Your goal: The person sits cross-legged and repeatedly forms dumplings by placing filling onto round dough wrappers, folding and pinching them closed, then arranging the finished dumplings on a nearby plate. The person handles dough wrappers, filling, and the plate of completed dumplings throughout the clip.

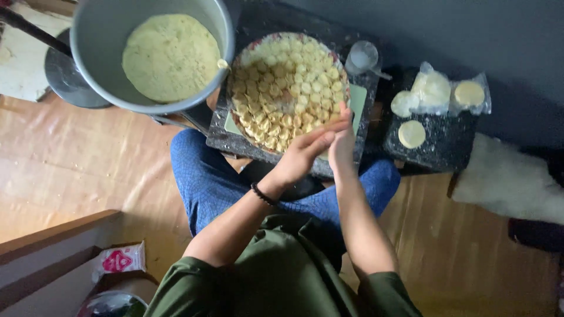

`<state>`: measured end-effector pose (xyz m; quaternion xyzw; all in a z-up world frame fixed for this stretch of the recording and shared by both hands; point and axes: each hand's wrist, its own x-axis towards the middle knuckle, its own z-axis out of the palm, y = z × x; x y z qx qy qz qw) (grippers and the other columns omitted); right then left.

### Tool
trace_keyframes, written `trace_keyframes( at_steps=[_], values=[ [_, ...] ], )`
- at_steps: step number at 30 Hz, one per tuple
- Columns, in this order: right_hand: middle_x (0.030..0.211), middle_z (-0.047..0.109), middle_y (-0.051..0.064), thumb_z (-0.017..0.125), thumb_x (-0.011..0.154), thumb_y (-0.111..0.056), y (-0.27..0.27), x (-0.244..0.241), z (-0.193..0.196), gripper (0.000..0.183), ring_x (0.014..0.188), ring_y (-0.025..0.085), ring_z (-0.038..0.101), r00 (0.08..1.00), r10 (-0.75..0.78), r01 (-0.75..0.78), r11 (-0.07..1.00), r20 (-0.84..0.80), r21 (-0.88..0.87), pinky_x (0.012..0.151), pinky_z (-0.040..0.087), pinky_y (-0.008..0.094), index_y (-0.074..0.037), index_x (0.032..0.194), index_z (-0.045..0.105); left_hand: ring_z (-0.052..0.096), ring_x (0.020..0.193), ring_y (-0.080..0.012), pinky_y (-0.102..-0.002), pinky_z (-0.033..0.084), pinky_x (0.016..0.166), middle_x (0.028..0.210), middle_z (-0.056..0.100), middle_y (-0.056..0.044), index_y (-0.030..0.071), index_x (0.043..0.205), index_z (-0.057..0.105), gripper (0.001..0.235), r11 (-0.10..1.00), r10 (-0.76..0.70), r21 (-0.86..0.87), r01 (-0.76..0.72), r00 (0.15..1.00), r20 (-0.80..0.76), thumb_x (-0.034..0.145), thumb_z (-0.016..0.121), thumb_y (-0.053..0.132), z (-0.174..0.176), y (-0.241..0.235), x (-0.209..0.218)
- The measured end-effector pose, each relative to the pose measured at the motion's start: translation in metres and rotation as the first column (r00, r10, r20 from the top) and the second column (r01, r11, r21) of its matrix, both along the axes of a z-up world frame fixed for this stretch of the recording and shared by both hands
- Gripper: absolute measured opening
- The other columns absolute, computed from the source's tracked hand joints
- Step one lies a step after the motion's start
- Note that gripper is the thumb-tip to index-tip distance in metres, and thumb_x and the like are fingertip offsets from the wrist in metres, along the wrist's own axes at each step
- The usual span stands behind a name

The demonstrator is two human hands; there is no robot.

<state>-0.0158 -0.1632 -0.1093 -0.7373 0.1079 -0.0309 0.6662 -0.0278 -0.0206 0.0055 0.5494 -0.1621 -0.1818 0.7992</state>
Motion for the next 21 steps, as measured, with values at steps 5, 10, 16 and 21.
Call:
trace_keyframes(
  at_steps=[5, 10, 16, 21],
  values=[
    [0.171, 0.010, 0.020, 0.037, 0.109, -0.053, 0.053, -0.027, 0.114, 0.074, 0.156, 0.037, 0.017, 0.999, 0.029, -0.003, 0.818, -0.036, 0.575, 0.128, 0.011, 0.054, -0.006, 0.164, 0.023, 0.015, 0.160, -0.0300, -0.045, 0.002, 0.130, 0.170, 0.027, -0.009, 0.016, 0.163, 0.031, 0.060, 0.842, 0.034, 0.343, -0.417, 0.674, 0.738, 0.110, 0.032, 0.045, -0.049, -0.009, 0.008],
    [0.175, 0.002, 0.007, 0.043, 0.102, -0.069, 0.063, -0.058, 0.105, 0.086, 0.159, 0.033, 0.011, 0.981, 0.186, -0.196, 0.923, 0.061, 0.332, 0.125, 0.016, 0.056, -0.007, 0.162, 0.035, 0.031, 0.146, -0.0510, -0.054, 0.023, 0.125, 0.154, 0.035, -0.039, -0.012, 0.151, 0.035, 0.060, 0.817, 0.341, 0.238, -0.524, 0.774, 0.533, 0.105, 0.045, 0.025, -0.058, 0.011, 0.018],
    [0.165, 0.037, 0.013, 0.027, 0.112, -0.046, 0.025, -0.036, 0.023, 0.061, 0.156, 0.040, 0.021, 0.851, 0.344, 0.000, 0.755, 0.397, -0.656, 0.129, 0.010, 0.052, -0.011, 0.159, 0.041, 0.050, 0.136, -0.0425, -0.056, 0.038, 0.116, 0.153, 0.045, -0.028, 0.002, 0.150, 0.049, 0.089, 0.910, 0.027, -0.283, -0.304, 0.723, -0.690, 0.096, 0.043, 0.072, -0.009, -0.005, -0.004],
    [0.100, 0.078, 0.001, 0.065, 0.103, -0.028, -0.031, -0.045, -0.009, 0.020, 0.083, 0.018, 0.077, 0.936, -0.324, 0.351, 0.831, 0.138, -0.432, 0.073, 0.062, 0.028, -0.026, 0.122, 0.071, 0.075, 0.055, -0.0136, -0.027, 0.059, 0.072, 0.071, 0.075, 0.001, 0.025, 0.124, 0.066, 0.033, 0.892, 0.185, 0.435, -0.122, 0.977, -0.104, 0.109, 0.044, 0.043, -0.046, 0.017, -0.011]
  ],
)
